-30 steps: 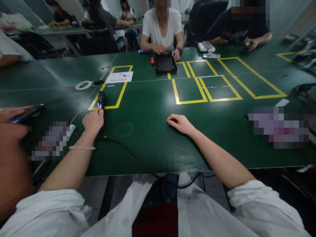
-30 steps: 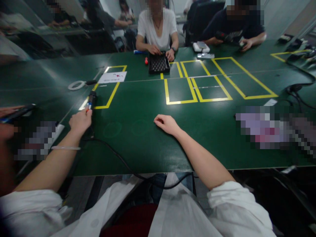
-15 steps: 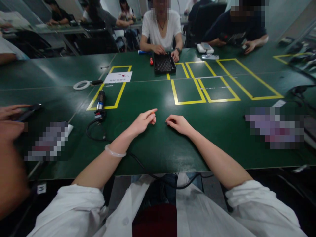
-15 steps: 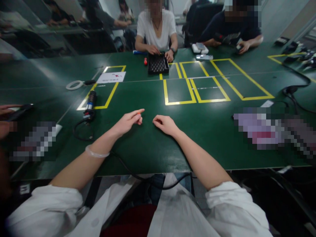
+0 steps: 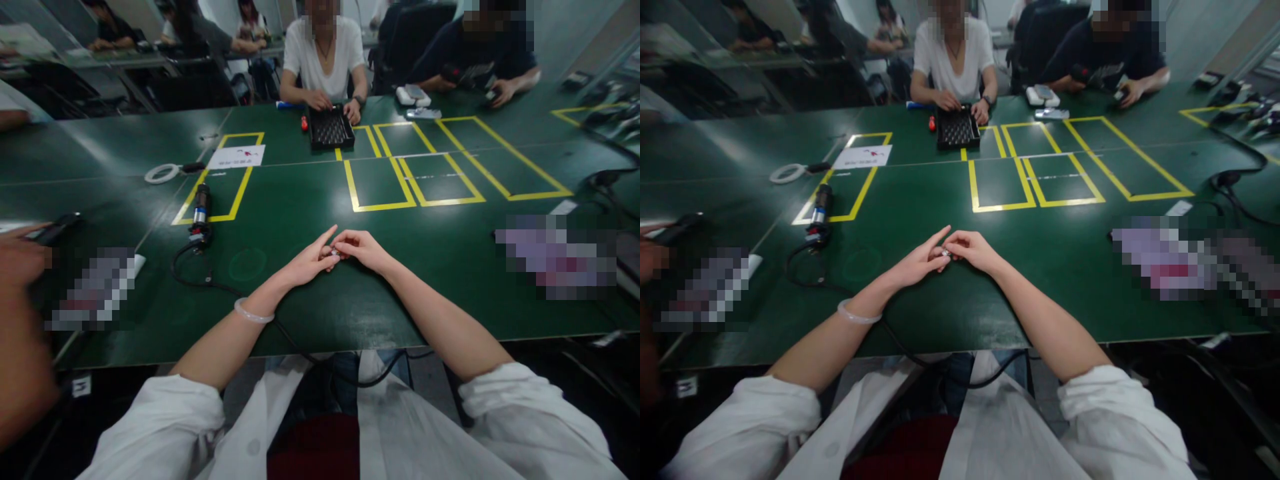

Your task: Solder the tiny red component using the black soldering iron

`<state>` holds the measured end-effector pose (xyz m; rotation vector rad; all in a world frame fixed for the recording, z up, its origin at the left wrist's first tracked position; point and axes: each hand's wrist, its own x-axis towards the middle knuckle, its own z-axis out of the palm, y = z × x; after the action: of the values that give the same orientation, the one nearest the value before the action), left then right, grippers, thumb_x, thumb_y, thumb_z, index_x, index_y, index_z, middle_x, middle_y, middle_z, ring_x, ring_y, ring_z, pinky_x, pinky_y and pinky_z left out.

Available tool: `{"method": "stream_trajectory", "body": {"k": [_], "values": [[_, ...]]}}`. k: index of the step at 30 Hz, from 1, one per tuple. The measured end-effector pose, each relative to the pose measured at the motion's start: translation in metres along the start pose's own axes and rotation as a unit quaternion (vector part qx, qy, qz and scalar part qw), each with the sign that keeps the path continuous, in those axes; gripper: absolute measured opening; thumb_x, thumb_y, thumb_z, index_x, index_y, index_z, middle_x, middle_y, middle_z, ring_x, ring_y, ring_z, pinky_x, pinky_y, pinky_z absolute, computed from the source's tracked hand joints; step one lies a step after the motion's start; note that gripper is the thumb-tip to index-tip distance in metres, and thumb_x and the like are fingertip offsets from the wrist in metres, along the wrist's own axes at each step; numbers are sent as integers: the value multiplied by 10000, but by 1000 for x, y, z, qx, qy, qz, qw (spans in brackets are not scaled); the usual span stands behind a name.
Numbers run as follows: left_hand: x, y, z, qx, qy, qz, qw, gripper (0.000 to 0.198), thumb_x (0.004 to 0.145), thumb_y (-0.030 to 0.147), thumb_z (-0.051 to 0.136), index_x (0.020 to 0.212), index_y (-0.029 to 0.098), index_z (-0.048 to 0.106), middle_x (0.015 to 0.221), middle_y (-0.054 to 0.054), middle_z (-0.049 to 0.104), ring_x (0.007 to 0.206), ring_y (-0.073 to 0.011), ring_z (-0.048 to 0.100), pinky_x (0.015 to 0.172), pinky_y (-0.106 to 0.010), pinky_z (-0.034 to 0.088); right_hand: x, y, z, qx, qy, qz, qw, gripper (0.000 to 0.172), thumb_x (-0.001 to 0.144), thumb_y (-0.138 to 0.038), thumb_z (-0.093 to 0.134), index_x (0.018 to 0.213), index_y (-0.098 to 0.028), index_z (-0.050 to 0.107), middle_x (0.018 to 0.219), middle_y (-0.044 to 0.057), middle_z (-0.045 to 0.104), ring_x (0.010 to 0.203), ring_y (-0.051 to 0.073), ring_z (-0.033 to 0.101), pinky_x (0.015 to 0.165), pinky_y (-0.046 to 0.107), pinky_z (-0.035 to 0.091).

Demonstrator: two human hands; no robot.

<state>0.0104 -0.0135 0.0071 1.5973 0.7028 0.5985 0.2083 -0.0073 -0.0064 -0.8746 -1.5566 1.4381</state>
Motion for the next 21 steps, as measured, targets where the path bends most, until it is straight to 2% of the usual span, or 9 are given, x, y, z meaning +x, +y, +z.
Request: {"method": "stream_trajectory", "body": {"k": [3,5,10,15,21], "values": [[0,-1,0,-12,18,-2,1000,957,853,313,686,1606,157,115,811,16,534,747,-114,552,712,-248,429,0,0,-1,8,18,2,1000,307,798,-446,726,865,-153,666,751,15,689,609,106,584,612,258,475],[1,-1,-1,-6,37,1,999,909,832,310,710,1579,166,212,851,3,555,787,-120,572,733,-248,435,1,1,-2,16,31,-1,999,312,795,-454,734,857,-156,661,743,13,685,600,104,584,604,255,474],[1,-1,-2,17,100,17,995,600,802,337,741,1307,135,489,916,-33,610,810,-123,588,758,-250,459,1,2,-4,39,64,0,997,348,775,-483,756,851,-168,630,730,3,669,580,97,577,587,247,474],[2,1,-1,47,142,40,988,384,802,358,732,1059,139,549,932,-52,640,828,-133,604,780,-266,478,3,3,-5,43,70,1,997,384,754,-501,773,847,-175,592,717,-6,649,576,100,579,581,250,481],[2,0,-2,78,151,30,985,338,805,351,715,1030,141,576,950,-58,651,830,-138,607,777,-273,490,4,4,-4,52,75,-3,996,396,697,-477,816,832,-173,601,708,-16,644,574,91,572,577,243,484]]}}
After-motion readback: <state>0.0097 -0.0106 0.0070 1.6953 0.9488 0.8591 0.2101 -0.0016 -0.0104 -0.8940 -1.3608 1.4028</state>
